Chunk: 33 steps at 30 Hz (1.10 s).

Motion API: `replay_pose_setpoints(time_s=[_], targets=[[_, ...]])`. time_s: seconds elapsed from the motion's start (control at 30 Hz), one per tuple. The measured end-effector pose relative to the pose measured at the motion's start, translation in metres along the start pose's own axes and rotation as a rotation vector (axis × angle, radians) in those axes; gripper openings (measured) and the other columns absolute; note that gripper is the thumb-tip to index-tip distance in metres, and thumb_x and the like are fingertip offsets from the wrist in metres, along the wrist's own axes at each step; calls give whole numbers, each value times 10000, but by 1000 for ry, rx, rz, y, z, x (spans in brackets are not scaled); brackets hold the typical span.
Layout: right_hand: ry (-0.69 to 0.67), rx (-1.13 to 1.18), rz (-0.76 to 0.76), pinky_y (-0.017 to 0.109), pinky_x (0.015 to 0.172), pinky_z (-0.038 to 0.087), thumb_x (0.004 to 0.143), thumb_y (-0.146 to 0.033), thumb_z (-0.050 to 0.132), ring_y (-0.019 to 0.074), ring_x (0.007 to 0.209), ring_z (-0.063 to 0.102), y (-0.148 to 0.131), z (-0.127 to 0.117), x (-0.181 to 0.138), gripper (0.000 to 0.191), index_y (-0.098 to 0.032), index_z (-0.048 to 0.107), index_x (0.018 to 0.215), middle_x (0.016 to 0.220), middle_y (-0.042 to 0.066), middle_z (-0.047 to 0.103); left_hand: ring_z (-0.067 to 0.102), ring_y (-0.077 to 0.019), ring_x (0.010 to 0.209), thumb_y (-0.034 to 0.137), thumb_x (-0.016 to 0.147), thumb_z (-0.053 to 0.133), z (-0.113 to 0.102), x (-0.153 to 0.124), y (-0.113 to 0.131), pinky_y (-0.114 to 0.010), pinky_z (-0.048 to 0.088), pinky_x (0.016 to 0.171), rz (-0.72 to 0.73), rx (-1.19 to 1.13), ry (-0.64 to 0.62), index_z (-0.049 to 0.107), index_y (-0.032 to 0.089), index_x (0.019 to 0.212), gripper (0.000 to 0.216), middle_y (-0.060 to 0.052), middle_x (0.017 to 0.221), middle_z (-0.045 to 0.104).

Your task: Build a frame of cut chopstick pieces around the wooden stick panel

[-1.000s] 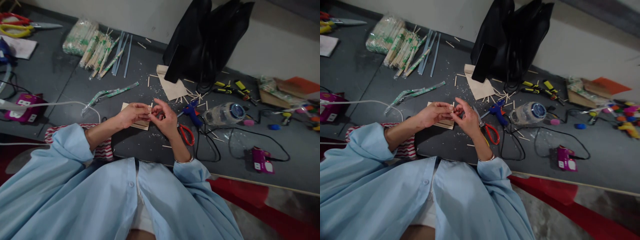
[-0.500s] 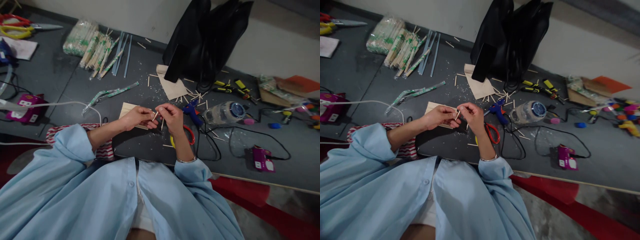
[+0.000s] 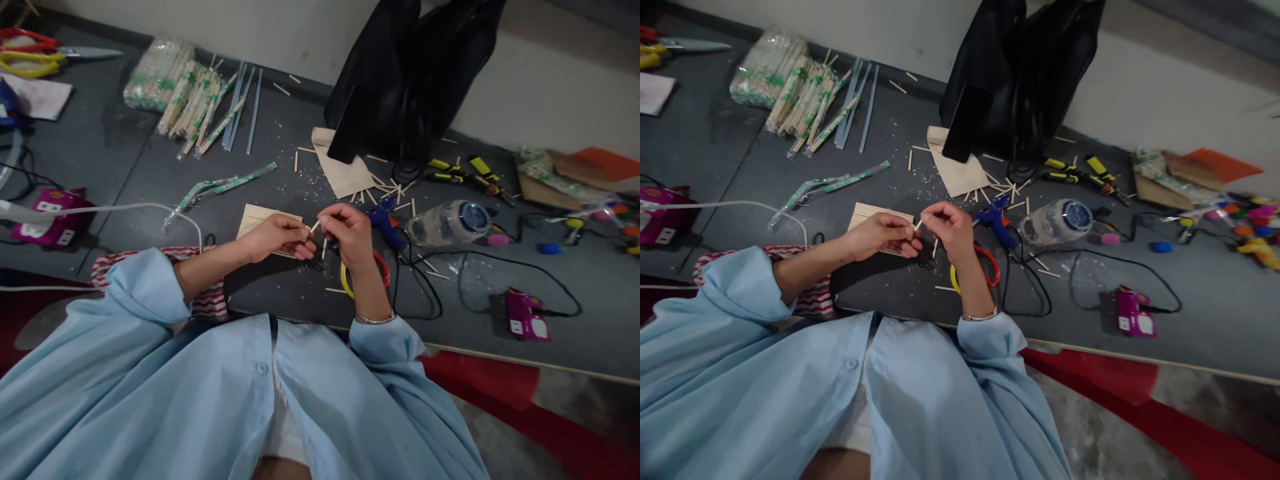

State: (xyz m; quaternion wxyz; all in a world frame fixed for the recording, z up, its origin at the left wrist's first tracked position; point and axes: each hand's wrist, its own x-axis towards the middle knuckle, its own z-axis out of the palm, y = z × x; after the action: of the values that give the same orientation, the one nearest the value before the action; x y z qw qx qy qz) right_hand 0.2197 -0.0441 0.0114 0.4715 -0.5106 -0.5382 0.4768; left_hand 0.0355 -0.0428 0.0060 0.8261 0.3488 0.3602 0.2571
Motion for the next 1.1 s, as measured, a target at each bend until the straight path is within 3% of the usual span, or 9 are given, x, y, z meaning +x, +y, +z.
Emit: replay_pose_setpoints(time_s=[0.23,0.5,0.73,1.1], targets=[[-19,98,66,234,474,330,697,-333,743,79,478,418,-3,0,0,153,-214,650,679,521,-67,517,728,-144,590,236,872,735,8,2,-12,-239,576,594,29,157,24,699,96,892,146,-71,835,759],[-88,54,78,246,505,364,712,-369,749,99,514,490,0,3,-1,176,-218,660,699,570,-43,621,766,-209,747,305,882,719,-1,-5,5,-272,594,632,-4,-43,-69,690,98,903,210,-135,849,777],[-102,107,105,244,546,414,721,-387,769,99,547,528,0,8,-3,204,-208,671,719,584,-41,627,756,-195,687,331,899,699,0,-3,3,-233,561,538,14,-39,-104,682,107,926,226,-112,804,766],[-126,44,10,262,608,477,742,-419,793,102,574,561,2,9,-4,242,-210,672,734,612,-45,631,743,-171,670,296,879,730,-1,-3,5,-232,569,555,0,2,-85,676,100,878,203,-100,800,765]])
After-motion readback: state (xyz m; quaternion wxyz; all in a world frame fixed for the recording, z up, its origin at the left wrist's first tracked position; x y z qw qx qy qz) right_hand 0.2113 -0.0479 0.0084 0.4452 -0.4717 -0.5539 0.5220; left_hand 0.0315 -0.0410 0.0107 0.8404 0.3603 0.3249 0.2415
